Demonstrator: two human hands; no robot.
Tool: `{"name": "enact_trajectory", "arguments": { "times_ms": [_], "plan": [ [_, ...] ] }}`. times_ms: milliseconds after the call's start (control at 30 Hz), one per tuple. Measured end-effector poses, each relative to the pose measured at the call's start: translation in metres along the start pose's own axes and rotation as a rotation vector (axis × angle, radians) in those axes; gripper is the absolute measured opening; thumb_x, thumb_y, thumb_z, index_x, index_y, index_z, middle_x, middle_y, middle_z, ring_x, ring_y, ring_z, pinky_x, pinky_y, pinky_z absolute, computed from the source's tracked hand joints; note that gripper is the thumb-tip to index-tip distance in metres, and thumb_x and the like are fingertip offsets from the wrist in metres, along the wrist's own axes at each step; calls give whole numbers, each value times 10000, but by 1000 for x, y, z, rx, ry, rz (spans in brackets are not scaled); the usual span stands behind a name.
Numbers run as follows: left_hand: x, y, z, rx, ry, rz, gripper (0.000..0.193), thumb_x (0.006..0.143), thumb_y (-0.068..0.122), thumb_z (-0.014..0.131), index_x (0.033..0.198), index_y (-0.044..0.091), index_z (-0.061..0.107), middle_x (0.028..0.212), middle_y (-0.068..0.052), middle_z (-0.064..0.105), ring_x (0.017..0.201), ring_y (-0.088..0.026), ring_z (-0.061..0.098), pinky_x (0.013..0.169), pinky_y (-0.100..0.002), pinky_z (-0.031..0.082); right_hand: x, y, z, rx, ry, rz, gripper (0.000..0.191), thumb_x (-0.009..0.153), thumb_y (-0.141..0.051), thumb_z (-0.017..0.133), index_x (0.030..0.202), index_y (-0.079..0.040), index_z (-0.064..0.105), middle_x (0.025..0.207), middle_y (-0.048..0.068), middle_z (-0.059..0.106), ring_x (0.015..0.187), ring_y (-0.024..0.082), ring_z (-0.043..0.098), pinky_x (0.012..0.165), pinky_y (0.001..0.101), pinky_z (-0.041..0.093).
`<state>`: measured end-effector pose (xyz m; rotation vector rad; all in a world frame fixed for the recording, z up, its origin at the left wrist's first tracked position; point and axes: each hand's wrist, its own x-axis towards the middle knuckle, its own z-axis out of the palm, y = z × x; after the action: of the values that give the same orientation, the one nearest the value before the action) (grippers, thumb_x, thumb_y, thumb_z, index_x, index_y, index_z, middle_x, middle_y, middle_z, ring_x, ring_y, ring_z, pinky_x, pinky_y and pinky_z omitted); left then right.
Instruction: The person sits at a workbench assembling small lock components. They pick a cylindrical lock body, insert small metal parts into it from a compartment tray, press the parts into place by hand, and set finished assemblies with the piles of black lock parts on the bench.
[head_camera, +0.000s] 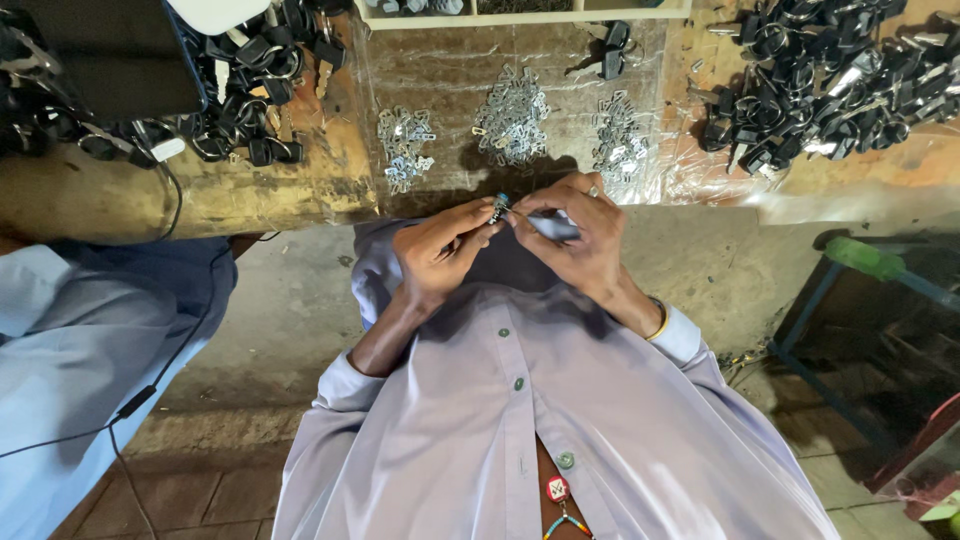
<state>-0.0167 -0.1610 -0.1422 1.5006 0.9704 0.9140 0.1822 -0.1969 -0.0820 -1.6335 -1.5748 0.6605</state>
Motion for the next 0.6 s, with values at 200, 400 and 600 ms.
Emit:
{"name": "enact_trajectory", "arguments": {
  "times_ms": [200,400,600],
  "plan": [
    [2,1,-2,80,-31,103,269,879,-12,840,1130,19,752,1166,-124,761,987,-187,782,752,-251,635,-2,9,-1,-54,-92,13,265,868,-112,934,1041,-157,739,975,-7,761,880,142,682,843,280,441],
    [-3,0,0,-168,-70,-70,260,906,-74,794,1153,-16,735,1193,-164,755,886,-161,784,711,-236,654,1,7,-19,-387,-61,-159,362,851,-301,944,1175,-223,801,1187,63,635,1181,284,492,1030,466,331],
    [-3,-9,0,-263,2,-98,243,899,-91,806,1123,-31,731,1149,-180,759,859,-186,790,655,-250,662,-3,10,-25,-485,-103,-271,285,872,-278,916,1122,-253,781,1270,20,666,1267,274,494,1087,521,281]
  ]
}}
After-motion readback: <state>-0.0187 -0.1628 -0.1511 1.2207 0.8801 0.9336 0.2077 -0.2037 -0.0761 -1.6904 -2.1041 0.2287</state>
